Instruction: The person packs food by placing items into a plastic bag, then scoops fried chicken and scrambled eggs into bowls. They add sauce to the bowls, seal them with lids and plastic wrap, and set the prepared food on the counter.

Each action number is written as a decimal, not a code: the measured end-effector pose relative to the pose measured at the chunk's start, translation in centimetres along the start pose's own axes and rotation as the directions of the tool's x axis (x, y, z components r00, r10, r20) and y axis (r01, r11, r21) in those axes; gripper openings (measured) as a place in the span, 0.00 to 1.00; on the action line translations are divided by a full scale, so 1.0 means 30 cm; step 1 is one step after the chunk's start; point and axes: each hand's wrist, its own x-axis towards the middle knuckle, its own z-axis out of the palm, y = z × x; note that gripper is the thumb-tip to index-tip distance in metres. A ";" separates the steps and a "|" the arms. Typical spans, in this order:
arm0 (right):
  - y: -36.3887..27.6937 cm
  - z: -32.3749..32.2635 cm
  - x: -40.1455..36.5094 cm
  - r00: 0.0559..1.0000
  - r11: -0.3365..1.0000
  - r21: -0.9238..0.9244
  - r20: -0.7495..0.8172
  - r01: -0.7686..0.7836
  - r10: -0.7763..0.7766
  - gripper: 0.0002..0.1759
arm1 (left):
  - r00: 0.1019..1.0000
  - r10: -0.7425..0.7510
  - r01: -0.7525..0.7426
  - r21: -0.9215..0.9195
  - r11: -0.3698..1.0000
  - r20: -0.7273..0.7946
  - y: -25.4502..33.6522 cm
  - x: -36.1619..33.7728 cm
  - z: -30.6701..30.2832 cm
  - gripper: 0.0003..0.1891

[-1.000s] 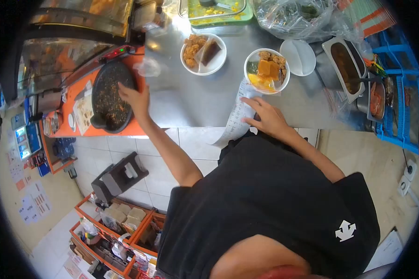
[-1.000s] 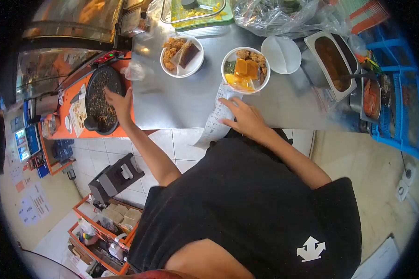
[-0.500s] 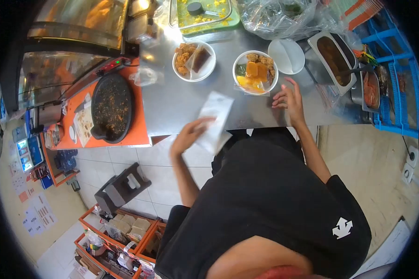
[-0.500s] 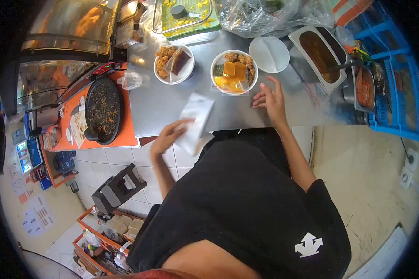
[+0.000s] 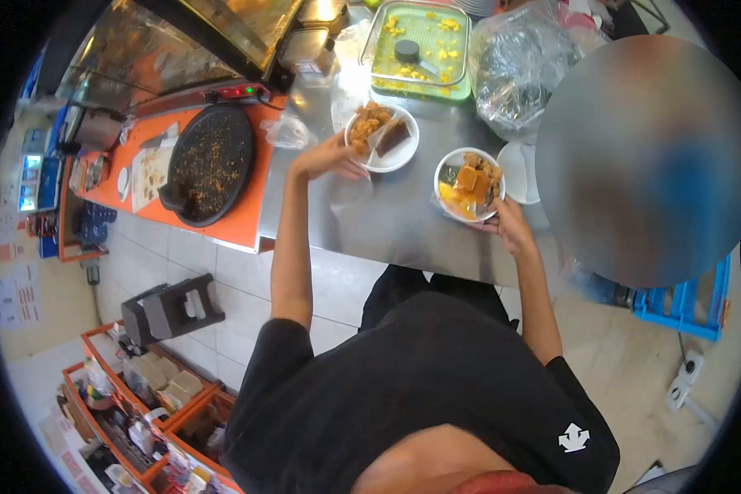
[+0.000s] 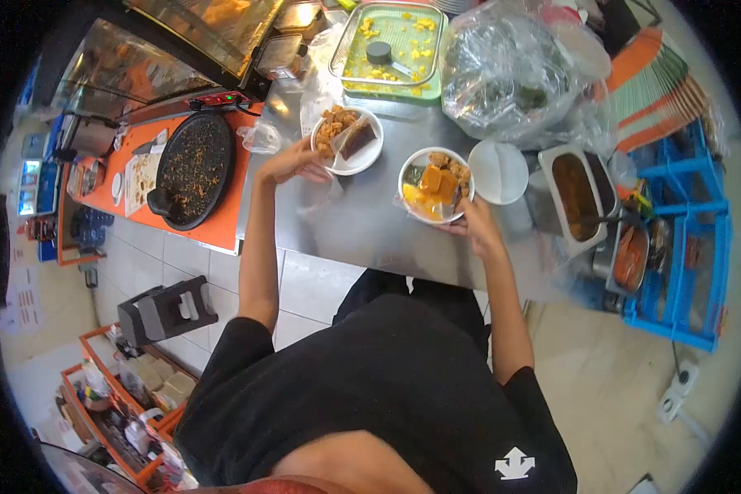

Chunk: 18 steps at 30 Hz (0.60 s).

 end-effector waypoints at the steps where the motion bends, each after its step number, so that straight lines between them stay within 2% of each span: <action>1: -0.002 0.008 -0.007 1.000 1.000 -0.021 0.013 0.009 -0.009 0.21 | 1.000 0.018 -0.018 -0.011 1.000 -0.015 -0.019 -0.007 0.040 0.36; 3: 0.005 0.008 -0.001 0.999 0.999 0.018 0.021 0.034 -0.034 0.21 | 0.977 0.153 -0.183 -0.224 0.957 -0.147 -0.051 -0.021 0.140 0.40; 4: 0.019 -0.002 0.014 0.998 0.997 0.064 0.040 0.051 -0.054 0.12 | 0.966 0.168 -0.216 -0.259 0.941 -0.194 -0.053 -0.028 0.201 0.39; 5: 0.019 -0.010 0.020 0.995 0.998 0.032 0.079 0.058 -0.061 0.12 | 0.956 0.154 -0.228 -0.300 0.926 -0.252 -0.086 -0.003 0.239 0.38; 7: 0.017 -0.024 0.035 0.994 0.999 0.033 0.096 0.042 -0.045 0.13 | 0.885 0.180 -0.322 -0.285 0.903 -0.429 -0.110 -0.009 0.354 0.36; 9: 0.040 -0.073 0.070 0.983 0.999 -0.028 0.185 0.026 -0.020 0.12 | 0.864 0.166 -0.360 -0.351 0.865 -0.475 -0.157 -0.038 0.401 0.34; 11: 0.060 -0.126 0.113 0.969 0.997 -0.052 0.242 0.061 -0.046 0.17 | 0.778 0.268 -0.500 -0.302 0.812 -0.568 -0.186 -0.068 0.464 0.34; 13: 0.022 -0.124 0.099 0.976 0.990 -0.119 0.215 0.071 -0.044 0.19 | 0.749 0.207 -0.530 -0.381 0.758 -0.629 -0.261 -0.097 0.516 0.35; 15: -0.071 -0.093 0.041 0.950 0.969 -0.235 0.312 0.079 -0.002 0.23 | 0.647 0.278 -0.644 -0.315 0.697 -0.710 -0.324 -0.144 0.605 0.38; 16: -0.080 -0.090 0.044 0.929 0.954 -0.283 0.369 0.095 0.017 0.27 | 0.621 0.274 -0.644 -0.280 0.712 -0.734 -0.326 -0.219 0.664 0.37; 17: -0.057 -0.114 0.074 0.931 0.951 -0.292 0.366 0.097 0.017 0.26 | 0.560 0.269 -0.684 -0.254 0.684 -0.784 -0.357 -0.272 0.726 0.36; 18: -0.065 -0.129 0.090 0.906 0.945 -0.310 0.422 0.107 0.036 0.25 | 0.560 0.186 -0.650 -0.288 0.704 -0.807 -0.355 -0.341 0.789 0.36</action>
